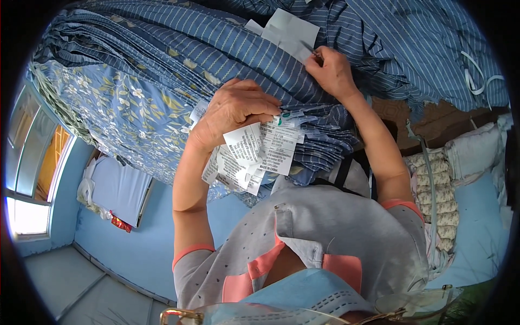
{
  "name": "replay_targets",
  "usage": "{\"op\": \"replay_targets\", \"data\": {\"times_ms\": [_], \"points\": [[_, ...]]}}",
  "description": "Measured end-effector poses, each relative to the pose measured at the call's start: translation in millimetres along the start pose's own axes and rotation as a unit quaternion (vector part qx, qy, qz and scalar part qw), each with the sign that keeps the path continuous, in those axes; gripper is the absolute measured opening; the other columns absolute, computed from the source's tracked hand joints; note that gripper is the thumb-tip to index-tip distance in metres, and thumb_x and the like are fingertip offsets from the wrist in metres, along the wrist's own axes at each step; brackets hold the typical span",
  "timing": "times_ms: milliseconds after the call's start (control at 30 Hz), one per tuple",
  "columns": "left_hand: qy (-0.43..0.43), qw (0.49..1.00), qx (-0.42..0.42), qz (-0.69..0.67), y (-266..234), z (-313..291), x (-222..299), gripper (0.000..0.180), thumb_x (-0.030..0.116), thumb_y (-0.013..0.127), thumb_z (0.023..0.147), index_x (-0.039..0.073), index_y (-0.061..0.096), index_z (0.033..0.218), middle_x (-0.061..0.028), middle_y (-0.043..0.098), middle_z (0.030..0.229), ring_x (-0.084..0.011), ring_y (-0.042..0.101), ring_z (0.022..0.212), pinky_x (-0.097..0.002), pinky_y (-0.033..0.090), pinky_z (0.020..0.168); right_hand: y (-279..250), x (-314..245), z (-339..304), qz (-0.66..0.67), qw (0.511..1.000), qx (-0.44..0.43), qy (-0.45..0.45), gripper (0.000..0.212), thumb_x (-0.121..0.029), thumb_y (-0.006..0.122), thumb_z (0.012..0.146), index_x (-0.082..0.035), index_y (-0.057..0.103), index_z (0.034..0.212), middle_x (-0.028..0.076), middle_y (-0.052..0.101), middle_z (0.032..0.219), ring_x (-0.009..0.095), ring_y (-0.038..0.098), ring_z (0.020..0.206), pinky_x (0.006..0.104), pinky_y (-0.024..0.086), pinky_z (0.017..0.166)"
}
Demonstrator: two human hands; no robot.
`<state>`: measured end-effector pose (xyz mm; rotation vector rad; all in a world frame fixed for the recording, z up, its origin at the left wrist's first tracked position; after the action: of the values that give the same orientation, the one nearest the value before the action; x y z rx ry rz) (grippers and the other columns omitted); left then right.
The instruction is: Straightening and arranging a duvet cover on a bed.
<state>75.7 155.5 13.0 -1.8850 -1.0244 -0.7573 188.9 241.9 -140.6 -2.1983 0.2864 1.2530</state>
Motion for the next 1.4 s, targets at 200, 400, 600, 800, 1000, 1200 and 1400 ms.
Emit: {"op": "replay_targets", "data": {"times_ms": [200,400,600,800,1000,1200,1400], "points": [[-0.013,1.0,-0.014,-0.001,0.1,0.5,-2.4,0.016,0.023,0.076,0.078,0.013,0.077,0.091,-0.0019,0.076,0.096,-0.0198,0.064,0.085,-0.036,0.047,0.082,-28.5,16.3,3.4,0.054,0.997,0.02,0.045,0.017,-0.015,0.071,0.086,0.002,0.068,0.089,0.011,0.07,0.078,0.018,0.069,0.071,0.0299,0.053,0.065],[-0.004,1.0,-0.006,-0.007,-0.4,0.2,-2.7,0.018,0.023,0.076,0.077,0.013,0.077,0.091,-0.0021,0.076,0.096,-0.0203,0.065,0.085,-0.0364,0.047,0.082,2.6,-4.2,-6.8,0.1,0.991,-0.084,0.004,0.02,-0.016,0.071,0.088,0.004,0.067,0.091,0.007,0.066,0.072,0.014,0.068,0.071,0.0294,0.051,0.062],[-0.007,1.0,-0.007,-0.008,-0.7,1.2,-2.1,0.017,0.022,0.076,0.077,0.012,0.077,0.091,-0.0022,0.076,0.095,-0.0205,0.065,0.084,-0.0366,0.048,0.081,0.4,9.0,0.0,-0.006,1.0,-0.026,-0.012,0.02,-0.017,0.07,0.083,0.002,0.066,0.089,0.016,0.066,0.075,0.025,0.069,0.07,0.0346,0.053,0.064],[0.003,1.0,0.0,-0.015,-1.6,1.7,-2.1,0.017,0.022,0.076,0.077,0.012,0.077,0.091,-0.0023,0.076,0.095,-0.0199,0.065,0.084,-0.0365,0.048,0.081,-45.1,36.8,3.9,-0.001,0.995,0.092,0.028,0.017,-0.015,0.071,0.085,0.001,0.067,0.09,0.014,0.07,0.078,0.02,0.068,0.068,0.0309,0.052,0.064],[0.008,1.0,0.002,-0.009,-2.6,1.7,-1.9,0.017,0.022,0.076,0.077,0.011,0.077,0.09,-0.0019,0.076,0.095,-0.0196,0.066,0.084,-0.0364,0.048,0.081,-8.3,-5.2,-2.3,0.156,0.982,-0.09,0.052,0.019,-0.016,0.074,0.087,0.001,0.07,0.092,0.003,0.069,0.079,0.007,0.062,0.071,0.0237,0.049,0.066],[0.004,1.0,0.008,-0.02,-2.4,3.1,-2.8,0.013,0.019,0.075,0.077,0.011,0.074,0.087,0.0011,0.074,0.094,-0.0198,0.065,0.086,-0.0371,0.048,0.08,14.4,-10.5,0.8,0.057,0.991,-0.112,0.049,0.025,-0.021,0.076,0.08,0.003,0.07,0.084,0.011,0.069,0.074,0.016,0.067,0.066,0.029,0.051,0.062],[0.01,1.0,0.005,-0.019,-2.3,1.8,-2.7,0.012,0.019,0.075,0.077,0.012,0.074,0.087,0.002,0.074,0.094,-0.0189,0.065,0.086,-0.0355,0.047,0.078,25.7,-21.9,1.2,-0.012,0.995,-0.093,-0.017,0.021,-0.018,0.071,0.079,0.002,0.067,0.079,0.019,0.065,0.073,0.034,0.067,0.067,0.0392,0.052,0.062]]}}
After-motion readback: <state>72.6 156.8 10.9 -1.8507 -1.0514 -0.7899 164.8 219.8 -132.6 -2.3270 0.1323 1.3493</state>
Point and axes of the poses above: each hand's wrist, its own z-axis towards the middle knuckle, its own y-axis out of the palm, x = y × z, the point moved 10 cm from there along z, towards the middle knuckle
